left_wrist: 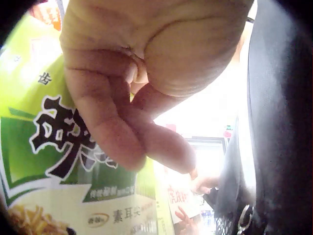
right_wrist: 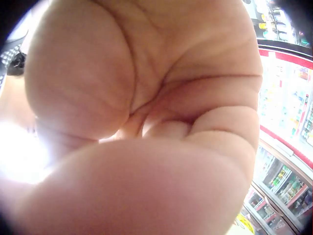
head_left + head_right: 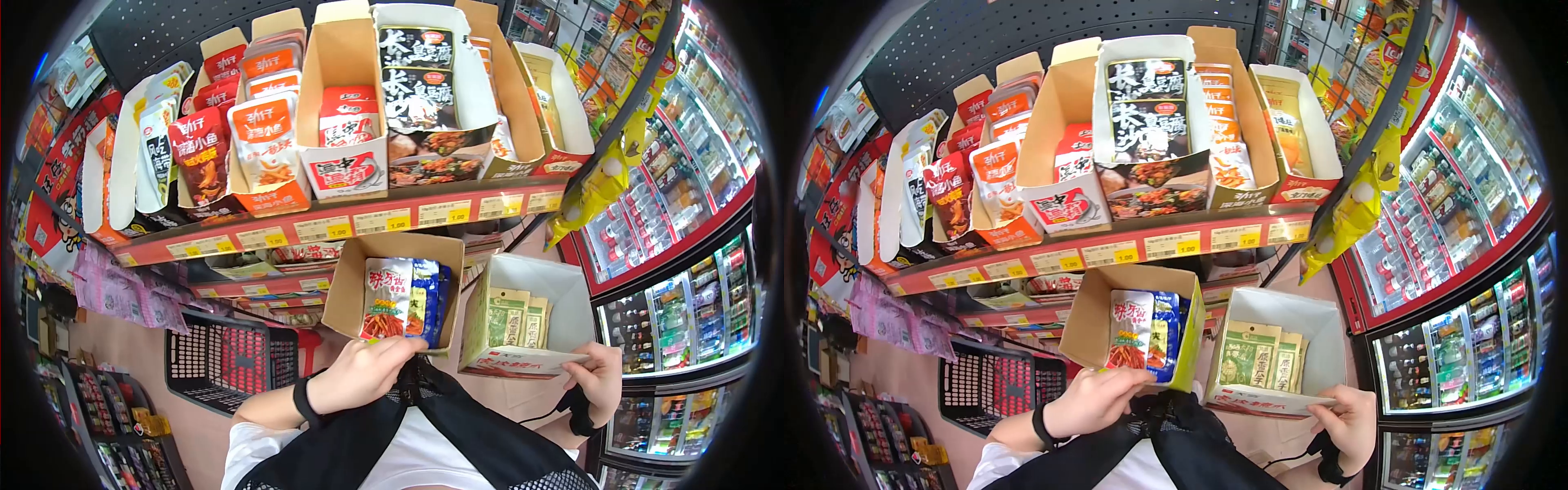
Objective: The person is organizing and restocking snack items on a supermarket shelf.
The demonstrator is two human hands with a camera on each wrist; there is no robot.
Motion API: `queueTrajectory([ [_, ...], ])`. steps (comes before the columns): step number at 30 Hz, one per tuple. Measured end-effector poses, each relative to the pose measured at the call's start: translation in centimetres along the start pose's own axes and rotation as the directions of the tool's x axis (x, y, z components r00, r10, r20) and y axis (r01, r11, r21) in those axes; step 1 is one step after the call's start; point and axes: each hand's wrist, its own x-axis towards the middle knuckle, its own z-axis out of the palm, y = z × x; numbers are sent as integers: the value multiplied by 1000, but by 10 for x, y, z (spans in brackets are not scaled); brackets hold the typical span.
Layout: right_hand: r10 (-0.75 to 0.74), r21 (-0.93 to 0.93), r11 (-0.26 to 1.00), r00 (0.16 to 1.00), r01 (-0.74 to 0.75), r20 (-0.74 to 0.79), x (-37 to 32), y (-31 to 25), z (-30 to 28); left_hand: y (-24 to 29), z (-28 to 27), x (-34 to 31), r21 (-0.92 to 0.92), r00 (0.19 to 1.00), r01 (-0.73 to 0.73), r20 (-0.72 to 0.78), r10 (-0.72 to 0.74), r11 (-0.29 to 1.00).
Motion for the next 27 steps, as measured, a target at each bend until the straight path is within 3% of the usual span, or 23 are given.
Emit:
queueTrajectory([
  [5, 29, 18, 999, 999, -29, 23, 6, 17, -19, -13, 40, 29, -22, 986, 85, -143, -87, 996],
  [9, 0, 38, 999, 998, -2, 57, 20, 28, -36, -24, 56, 57, 28, 941, 72, -332, -58, 997],
  [12, -21, 27, 999, 995, 19, 95, 29, 35, -44, -31, 53, 77, 8, 936, 177, -309, -166, 984],
  [13, -25, 16, 1000, 993, 24, 115, 31, 37, -46, -40, 56, 85, 49, 918, 109, -389, -81, 993],
  [16, -30, 0, 1000, 986, 30, 165, 36, 43, -54, -60, 54, 111, 184, 890, 121, -456, -25, 975],
  [18, -2, 43, 999, 985, -6, 175, 37, 42, -54, -75, 58, 124, 110, 878, 229, -453, -156, 967],
  [19, -13, 34, 999, 983, 7, 181, 37, 46, -55, -80, 59, 130, 199, 891, 234, -436, -128, 952],
  [27, -25, 52, 999, 980, 15, 198, 45, 56, -53, -132, 71, 149, 304, 905, 210, -419, -68, 929],
])
